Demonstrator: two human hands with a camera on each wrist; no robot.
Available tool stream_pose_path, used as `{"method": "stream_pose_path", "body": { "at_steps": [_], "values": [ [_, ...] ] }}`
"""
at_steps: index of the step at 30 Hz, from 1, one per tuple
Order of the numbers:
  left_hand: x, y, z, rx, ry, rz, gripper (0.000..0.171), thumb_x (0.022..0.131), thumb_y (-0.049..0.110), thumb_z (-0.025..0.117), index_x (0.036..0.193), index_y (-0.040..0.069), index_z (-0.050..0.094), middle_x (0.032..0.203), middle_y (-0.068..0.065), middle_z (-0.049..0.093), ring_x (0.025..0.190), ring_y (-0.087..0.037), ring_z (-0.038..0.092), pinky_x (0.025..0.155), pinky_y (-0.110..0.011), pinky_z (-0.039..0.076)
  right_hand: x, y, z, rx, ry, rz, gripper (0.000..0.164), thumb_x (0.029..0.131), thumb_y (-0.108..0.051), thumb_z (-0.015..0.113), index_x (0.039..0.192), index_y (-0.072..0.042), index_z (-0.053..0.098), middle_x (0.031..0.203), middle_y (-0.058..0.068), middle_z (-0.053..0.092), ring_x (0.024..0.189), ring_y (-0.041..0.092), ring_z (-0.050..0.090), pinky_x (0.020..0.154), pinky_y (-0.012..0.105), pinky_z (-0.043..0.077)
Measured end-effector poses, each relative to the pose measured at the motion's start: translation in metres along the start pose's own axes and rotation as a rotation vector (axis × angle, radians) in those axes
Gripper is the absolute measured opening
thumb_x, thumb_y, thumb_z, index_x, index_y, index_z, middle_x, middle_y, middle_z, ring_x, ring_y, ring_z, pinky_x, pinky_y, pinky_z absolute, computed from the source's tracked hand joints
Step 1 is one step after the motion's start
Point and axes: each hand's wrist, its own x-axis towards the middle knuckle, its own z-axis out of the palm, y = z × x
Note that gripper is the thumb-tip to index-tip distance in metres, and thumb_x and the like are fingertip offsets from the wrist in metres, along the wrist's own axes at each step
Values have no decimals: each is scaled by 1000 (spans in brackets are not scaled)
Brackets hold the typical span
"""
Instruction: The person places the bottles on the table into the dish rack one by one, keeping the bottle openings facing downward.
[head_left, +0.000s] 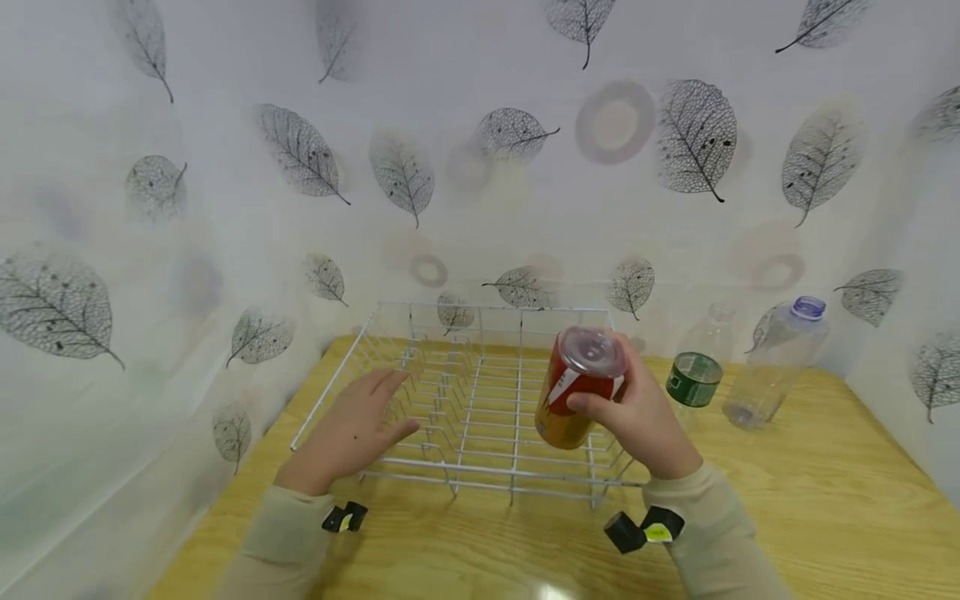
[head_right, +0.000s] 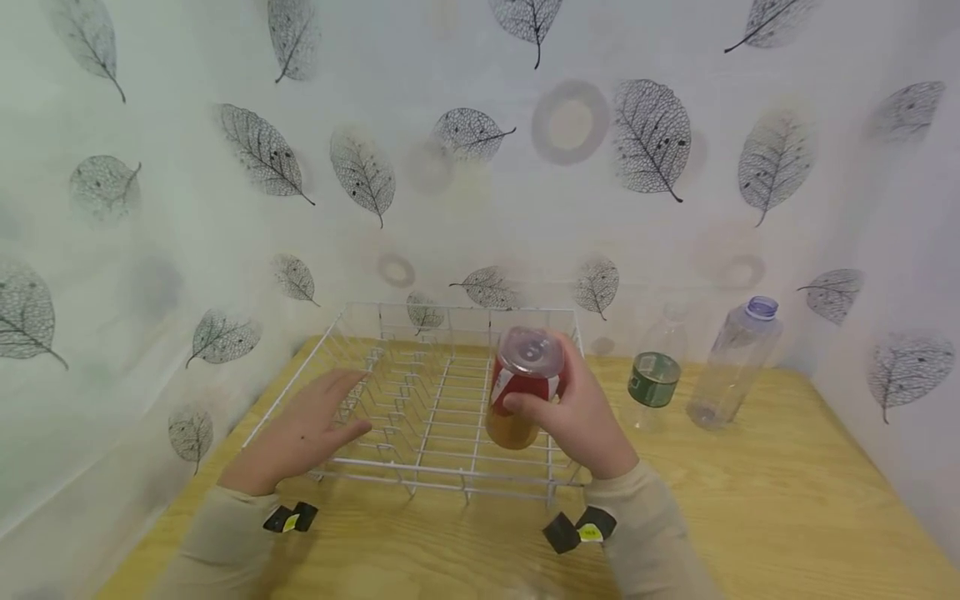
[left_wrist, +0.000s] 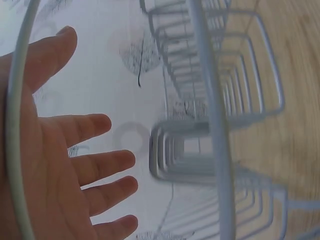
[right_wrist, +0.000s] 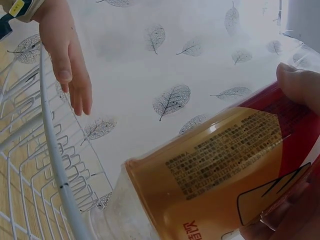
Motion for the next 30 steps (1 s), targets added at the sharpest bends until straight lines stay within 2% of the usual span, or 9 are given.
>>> {"method": "stream_pose_path", "body": {
  "at_steps": [5, 8, 12, 14, 16, 20, 23, 26, 30],
  "values": [
    [-3, -20, -12, 11, -15, -65, 84, 99, 59, 55, 160, 6, 29, 159, -22, 32, 146, -45, 26, 116, -64, 22, 1, -2, -1, -24, 8, 7, 66, 90, -7, 75, 147, -16, 43, 132, 6, 57, 118, 26, 56, 91, 38, 55],
    [-6, -34, -17, -28, -10, -97, 83, 100, 54, 57, 160, 6, 27, 160, -23, 29, 147, -46, 23, 115, -65, 22, 2, -2, 0, -24, 3, 13, 66, 91, -8, 75, 148, -17, 42, 132, 6, 56, 119, 27, 56, 91, 40, 56],
    [-11, -52, -23, -137, -13, -156, 86, 100, 54, 57, 161, 4, 22, 162, -25, 22, 147, -48, 21, 113, -68, 23, 2, -2, 1, -6, -5, 19, 67, 91, -7, 74, 148, -16, 41, 133, 7, 55, 120, 28, 55, 91, 41, 55],
    [-14, -61, -25, -203, -34, -197, 92, 100, 55, 56, 162, 3, 13, 164, -27, 15, 147, -49, 18, 113, -69, 21, 2, -2, 2, 3, -6, 22, 67, 92, -7, 74, 148, -16, 41, 133, 7, 55, 120, 28, 55, 91, 40, 55],
    [-15, -69, -27, -270, -50, -245, 95, 101, 52, 57, 162, 0, 4, 164, -30, 11, 147, -51, 14, 114, -70, 17, 2, -1, 2, 6, -8, 19, 67, 92, -6, 74, 149, -16, 41, 133, 8, 55, 120, 28, 55, 91, 39, 55],
    [-18, -80, -28, -428, -72, -312, 93, 105, 36, 56, 161, 4, -11, 164, -30, 4, 147, -54, 11, 114, -69, 16, 0, -2, 2, 1, 0, 28, 67, 92, -7, 74, 149, -15, 40, 133, 8, 55, 120, 27, 54, 91, 36, 55],
    [-18, -84, -26, -522, -74, -313, 85, 107, 28, 51, 161, 6, -12, 164, -30, 7, 146, -53, 17, 115, -66, 21, -1, -4, 0, -1, 12, 40, 67, 93, -8, 73, 149, -15, 39, 134, 8, 54, 120, 26, 54, 91, 34, 55],
    [-17, -86, -24, -597, -68, -284, 77, 108, 17, 46, 161, 2, -7, 161, -32, 18, 143, -52, 25, 114, -64, 27, -1, -7, -3, -13, 28, 34, 67, 93, -8, 74, 149, -17, 40, 135, 8, 53, 120, 25, 52, 90, 32, 55],
    [-17, -87, -18, -710, -64, -256, 68, 107, 5, 39, 161, -2, -3, 156, -34, 27, 140, -51, 32, 114, -62, 28, -1, -10, -7, -11, 71, 18, 70, 93, -6, 72, 152, -21, 37, 138, 7, 50, 122, 24, 50, 90, 27, 53]
  ]
}}
